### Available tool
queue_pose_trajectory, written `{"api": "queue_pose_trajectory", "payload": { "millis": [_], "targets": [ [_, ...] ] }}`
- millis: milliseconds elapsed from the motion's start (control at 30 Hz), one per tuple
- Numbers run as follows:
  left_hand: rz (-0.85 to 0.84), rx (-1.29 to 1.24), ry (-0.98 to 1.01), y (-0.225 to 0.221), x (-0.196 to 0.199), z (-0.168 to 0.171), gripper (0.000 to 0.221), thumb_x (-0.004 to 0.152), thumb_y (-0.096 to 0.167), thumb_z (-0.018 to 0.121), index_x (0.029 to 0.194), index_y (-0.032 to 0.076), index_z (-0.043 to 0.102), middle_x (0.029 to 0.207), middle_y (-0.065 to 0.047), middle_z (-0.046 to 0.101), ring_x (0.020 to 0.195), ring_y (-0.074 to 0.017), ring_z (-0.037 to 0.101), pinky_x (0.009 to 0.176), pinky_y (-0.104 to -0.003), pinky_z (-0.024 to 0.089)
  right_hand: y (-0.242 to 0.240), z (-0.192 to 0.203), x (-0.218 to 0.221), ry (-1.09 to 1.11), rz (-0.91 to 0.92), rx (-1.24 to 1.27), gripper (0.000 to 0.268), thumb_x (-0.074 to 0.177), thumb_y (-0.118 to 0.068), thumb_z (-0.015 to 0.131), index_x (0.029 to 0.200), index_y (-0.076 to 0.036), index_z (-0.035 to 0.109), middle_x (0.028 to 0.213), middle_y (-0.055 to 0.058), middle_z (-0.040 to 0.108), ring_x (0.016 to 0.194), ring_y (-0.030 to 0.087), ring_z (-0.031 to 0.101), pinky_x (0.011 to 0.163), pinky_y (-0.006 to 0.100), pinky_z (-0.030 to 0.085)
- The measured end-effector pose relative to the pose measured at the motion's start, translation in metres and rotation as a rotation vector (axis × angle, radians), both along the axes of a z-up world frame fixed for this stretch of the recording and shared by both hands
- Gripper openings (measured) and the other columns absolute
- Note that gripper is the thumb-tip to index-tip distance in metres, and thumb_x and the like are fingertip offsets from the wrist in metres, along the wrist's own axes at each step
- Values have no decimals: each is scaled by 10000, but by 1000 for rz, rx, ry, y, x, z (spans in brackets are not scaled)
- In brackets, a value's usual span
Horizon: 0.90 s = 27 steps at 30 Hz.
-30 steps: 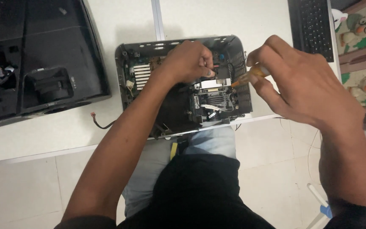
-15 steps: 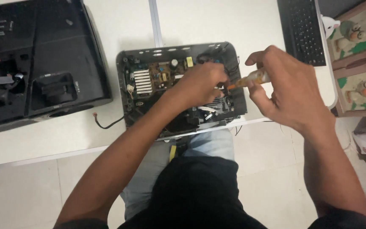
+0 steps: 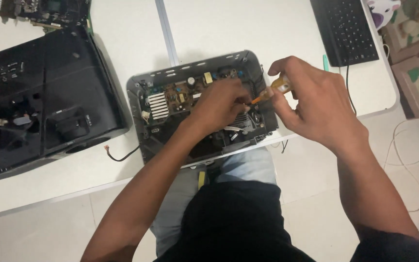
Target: Disassembling a projector by removing internal screws and extracting the lens/lamp assembly.
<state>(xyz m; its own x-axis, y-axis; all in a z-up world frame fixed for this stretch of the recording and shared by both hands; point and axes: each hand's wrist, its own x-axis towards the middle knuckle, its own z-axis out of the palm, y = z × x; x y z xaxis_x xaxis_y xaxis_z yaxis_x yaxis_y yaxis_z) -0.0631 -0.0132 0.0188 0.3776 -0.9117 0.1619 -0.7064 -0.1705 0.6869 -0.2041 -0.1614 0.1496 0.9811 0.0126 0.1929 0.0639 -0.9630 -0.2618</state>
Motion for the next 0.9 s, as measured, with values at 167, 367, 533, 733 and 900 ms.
{"api": "queue_pose_trajectory", "payload": {
  "millis": [167,367,533,733,900],
  "targets": [
    [1,-111,-137,1,-2,-7,143,794,44,807,882,105,711,887,-56,676,853,-334,656,647,-486,465,-5,-4,-1,-26,-15,72,243,1036,-176,531,1231,-30,532,1003,87,646,585,246,522,613,443,424],
    [-5,-140,38,6,-1,7,107,898,140,763,933,132,662,920,-28,646,822,-269,652,644,-418,440,-3,4,-1,-92,-11,155,262,1136,-212,519,1231,33,531,1067,158,642,631,247,566,635,405,455],
    [-64,-205,84,7,-2,17,84,931,129,727,919,139,645,861,5,711,820,-246,648,724,-399,448,-5,3,0,-96,-48,247,166,1138,-107,594,1217,14,512,1022,130,608,578,218,497,619,375,416],
    [-69,-169,217,9,1,17,101,892,119,753,963,119,680,910,-15,729,856,-212,681,749,-366,494,-10,-1,-2,-125,-84,300,155,1136,-96,584,1204,26,518,958,101,629,566,182,433,617,354,376],
    [-105,-187,304,14,5,11,247,932,-24,651,1150,91,639,1050,-59,666,897,-200,637,793,-351,518,-16,-4,-10,-136,-86,223,163,1151,-119,590,1222,12,525,1039,100,653,621,194,543,628,361,425]
  ]
}}
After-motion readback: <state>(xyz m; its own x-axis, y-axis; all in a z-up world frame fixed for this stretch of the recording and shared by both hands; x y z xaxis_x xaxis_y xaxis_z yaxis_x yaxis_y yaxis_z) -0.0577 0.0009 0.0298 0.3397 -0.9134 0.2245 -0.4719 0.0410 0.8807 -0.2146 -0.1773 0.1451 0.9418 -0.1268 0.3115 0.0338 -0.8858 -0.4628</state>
